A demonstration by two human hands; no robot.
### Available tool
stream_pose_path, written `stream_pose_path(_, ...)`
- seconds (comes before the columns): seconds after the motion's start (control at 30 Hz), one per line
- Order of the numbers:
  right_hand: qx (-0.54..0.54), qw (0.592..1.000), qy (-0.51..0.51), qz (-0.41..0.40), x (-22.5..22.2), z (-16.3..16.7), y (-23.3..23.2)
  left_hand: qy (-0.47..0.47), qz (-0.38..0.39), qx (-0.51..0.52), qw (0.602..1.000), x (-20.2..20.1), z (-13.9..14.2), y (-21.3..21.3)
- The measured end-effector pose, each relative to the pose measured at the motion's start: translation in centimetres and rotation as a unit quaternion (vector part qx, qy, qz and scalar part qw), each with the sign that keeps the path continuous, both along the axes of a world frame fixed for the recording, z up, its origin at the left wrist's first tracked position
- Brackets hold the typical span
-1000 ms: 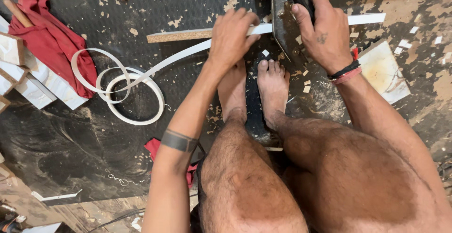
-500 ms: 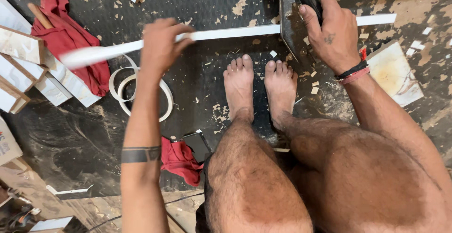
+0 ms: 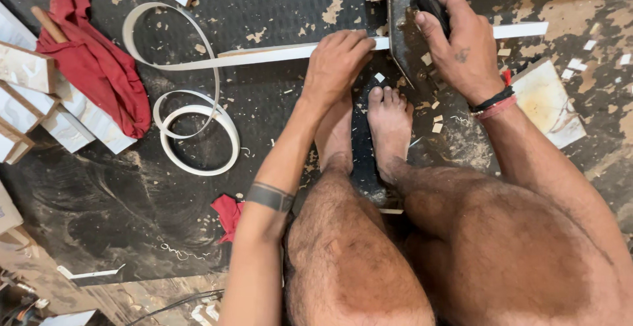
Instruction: The person sits on the floor of a workshop and applies white edge banding tape to the edges of wood panels. They align the tape along a panel edge, then run a hand-held edge banding iron along the tape to press and adhere it, working on one panel at a time and setting finished panels aside.
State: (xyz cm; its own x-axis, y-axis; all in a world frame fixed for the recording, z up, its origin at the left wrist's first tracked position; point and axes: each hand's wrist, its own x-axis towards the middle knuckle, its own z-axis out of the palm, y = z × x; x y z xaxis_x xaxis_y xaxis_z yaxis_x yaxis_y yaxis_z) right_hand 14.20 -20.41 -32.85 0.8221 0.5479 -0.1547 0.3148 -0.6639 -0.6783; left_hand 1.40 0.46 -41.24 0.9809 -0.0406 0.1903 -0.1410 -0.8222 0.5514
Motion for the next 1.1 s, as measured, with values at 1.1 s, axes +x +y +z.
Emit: stream_pose_path(1.1,-0.005,0.999,0.037,-0.017,2.8,-0.6,-5.8,0.007,0.023,-0.025,0.999,1.1,1.3,-0.4)
